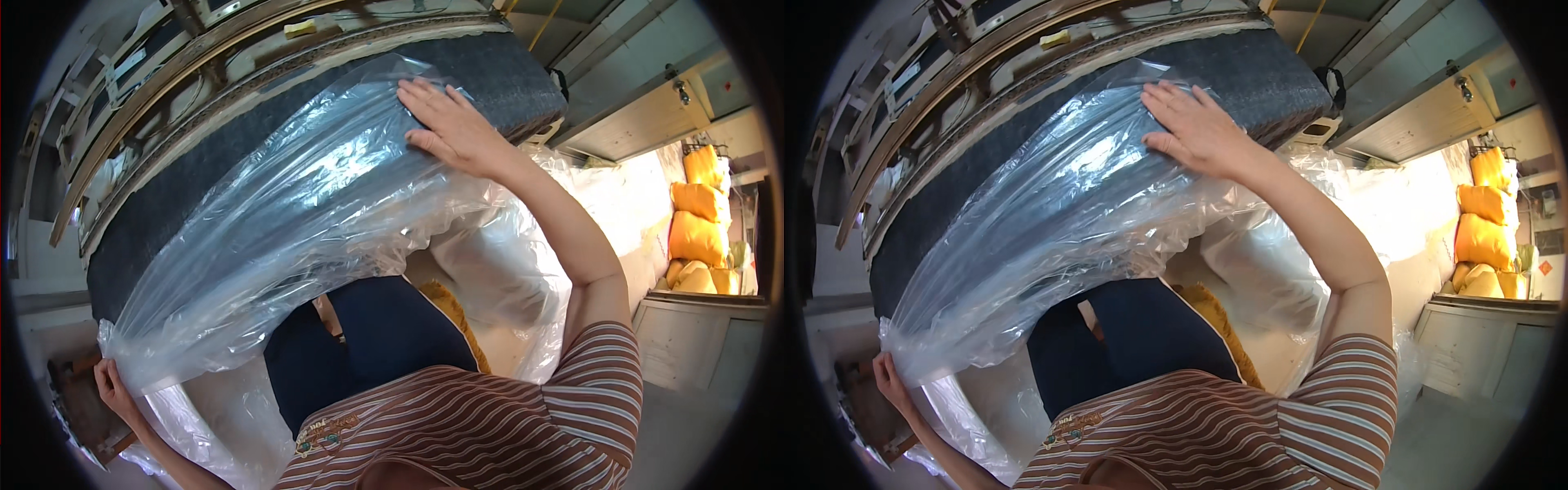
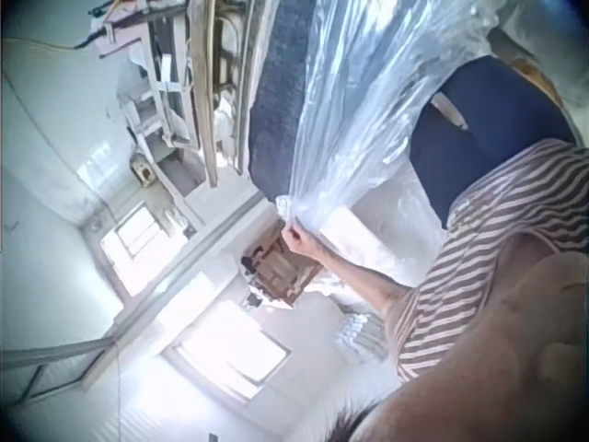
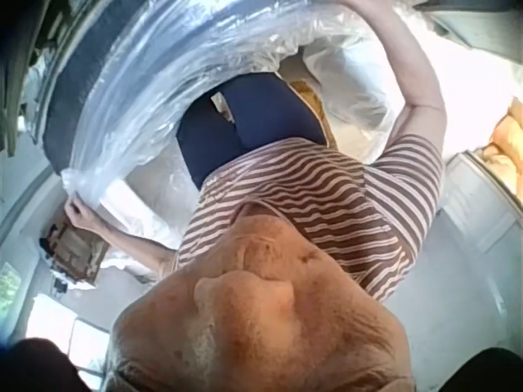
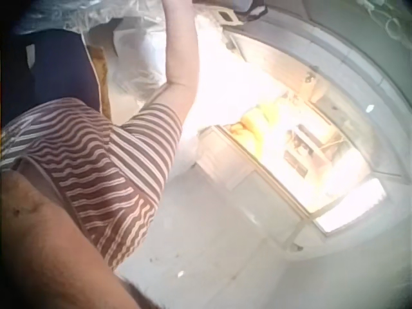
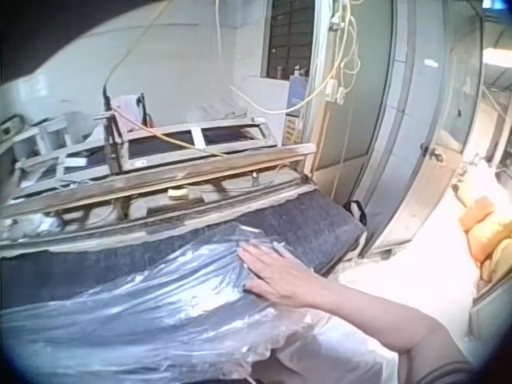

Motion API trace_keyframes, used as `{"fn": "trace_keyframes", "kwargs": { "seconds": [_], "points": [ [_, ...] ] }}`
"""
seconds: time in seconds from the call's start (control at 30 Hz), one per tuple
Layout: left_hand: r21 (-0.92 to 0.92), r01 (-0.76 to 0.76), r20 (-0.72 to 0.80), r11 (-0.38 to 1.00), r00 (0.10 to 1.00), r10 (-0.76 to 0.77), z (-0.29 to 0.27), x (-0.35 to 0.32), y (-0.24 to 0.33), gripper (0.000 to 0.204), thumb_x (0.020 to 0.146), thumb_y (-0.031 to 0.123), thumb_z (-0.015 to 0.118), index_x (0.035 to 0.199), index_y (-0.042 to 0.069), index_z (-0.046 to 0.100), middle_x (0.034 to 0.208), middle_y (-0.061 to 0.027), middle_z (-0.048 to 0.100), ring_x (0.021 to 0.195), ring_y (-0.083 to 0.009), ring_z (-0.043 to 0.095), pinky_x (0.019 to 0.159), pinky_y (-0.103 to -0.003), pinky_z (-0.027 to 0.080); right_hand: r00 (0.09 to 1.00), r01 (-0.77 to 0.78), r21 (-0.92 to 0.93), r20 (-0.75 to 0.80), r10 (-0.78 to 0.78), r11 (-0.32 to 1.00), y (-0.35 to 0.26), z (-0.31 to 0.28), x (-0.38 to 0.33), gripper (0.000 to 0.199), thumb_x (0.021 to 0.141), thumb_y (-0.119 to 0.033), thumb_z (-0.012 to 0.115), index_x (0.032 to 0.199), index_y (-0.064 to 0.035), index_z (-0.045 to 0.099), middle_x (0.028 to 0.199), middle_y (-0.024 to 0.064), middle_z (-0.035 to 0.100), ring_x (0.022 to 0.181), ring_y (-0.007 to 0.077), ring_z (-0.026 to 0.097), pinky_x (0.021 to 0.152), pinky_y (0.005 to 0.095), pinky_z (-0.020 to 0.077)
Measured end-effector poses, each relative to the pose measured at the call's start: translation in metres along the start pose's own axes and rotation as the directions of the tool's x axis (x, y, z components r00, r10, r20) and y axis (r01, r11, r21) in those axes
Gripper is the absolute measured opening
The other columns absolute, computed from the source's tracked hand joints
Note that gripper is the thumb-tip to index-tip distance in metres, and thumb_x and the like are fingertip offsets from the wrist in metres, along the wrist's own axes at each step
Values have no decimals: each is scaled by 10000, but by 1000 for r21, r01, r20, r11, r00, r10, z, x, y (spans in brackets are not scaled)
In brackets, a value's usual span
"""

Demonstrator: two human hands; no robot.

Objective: The person wraps a large, dark-colored piece of furniture with a clear plastic sheet. They repeatedly pull, smooth, and fold the plastic over the object's surface to ensure it is fully covered. The task involves continuous hand manipulation of the plastic material to conform it to the furniture's shape.

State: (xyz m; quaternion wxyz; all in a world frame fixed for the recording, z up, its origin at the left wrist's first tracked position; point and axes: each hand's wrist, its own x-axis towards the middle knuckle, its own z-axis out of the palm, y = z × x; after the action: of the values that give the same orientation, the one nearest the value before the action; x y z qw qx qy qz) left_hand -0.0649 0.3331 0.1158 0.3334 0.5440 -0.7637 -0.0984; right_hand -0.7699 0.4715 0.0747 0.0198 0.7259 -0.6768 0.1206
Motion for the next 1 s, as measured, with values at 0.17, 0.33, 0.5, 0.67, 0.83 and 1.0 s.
{"fn": "trace_keyframes", "kwargs": {
  "seconds": [0.17,0.33,0.5,0.67,0.83,1.0],
  "points": [
    [-66,9,-25,998,1000,-10,-4,-23,-9,129,929,89,566,844,3,523,815,1,483,794,-89,449,773,-205,367,996,-28,167,-76,42,986,-7,0,36,532,962,-357,418,1375,-23,385,1442,139,365,1349,299,307,1104,472,219],
    [-103,81,-138,991,986,-95,5,-47,-40,118,937,103,558,902,-8,576,873,-9,539,849,-91,483,820,-213,380,994,0,-69,-108,-8,998,-19,18,45,539,955,-396,409,1350,-29,415,1429,139,383,1322,297,345,1076,468,277],
    [3,174,-212,985,962,-170,-33,-75,-58,125,924,98,573,927,-24,598,867,-21,528,834,-109,486,813,-222,391,994,54,71,-97,-47,996,-48,12,45,475,951,-313,446,1319,-11,458,1386,163,436,1283,329,393,1064,422,304],
    [224,66,-154,972,988,-31,-48,-108,-18,136,873,3,586,985,-6,663,836,-41,484,774,-130,476,727,-224,409,969,6,83,-249,15,996,-32,16,77,302,875,-209,583,1119,-33,609,1097,153,632,976,316,592,845,375,470],
    [191,190,-184,963,971,-156,-14,-172,-23,257,832,-69,586,1042,32,694,822,-37,465,716,-120,463,611,-213,400,872,-245,269,-359,332,932,1,32,106,188,785,-209,672,924,-84,657,798,95,639,798,267,623,709,374,484],
    [-44,562,-100,826,820,-564,24,-156,-12,183,898,140,567,957,-10,655,855,-9,509,789,-117,472,735,-262,403,981,-136,680,-6,192,721,45,38,122,207,785,-211,690,894,-38,658,781,19,635,745,97,569,691,255,457]
  ]
}}
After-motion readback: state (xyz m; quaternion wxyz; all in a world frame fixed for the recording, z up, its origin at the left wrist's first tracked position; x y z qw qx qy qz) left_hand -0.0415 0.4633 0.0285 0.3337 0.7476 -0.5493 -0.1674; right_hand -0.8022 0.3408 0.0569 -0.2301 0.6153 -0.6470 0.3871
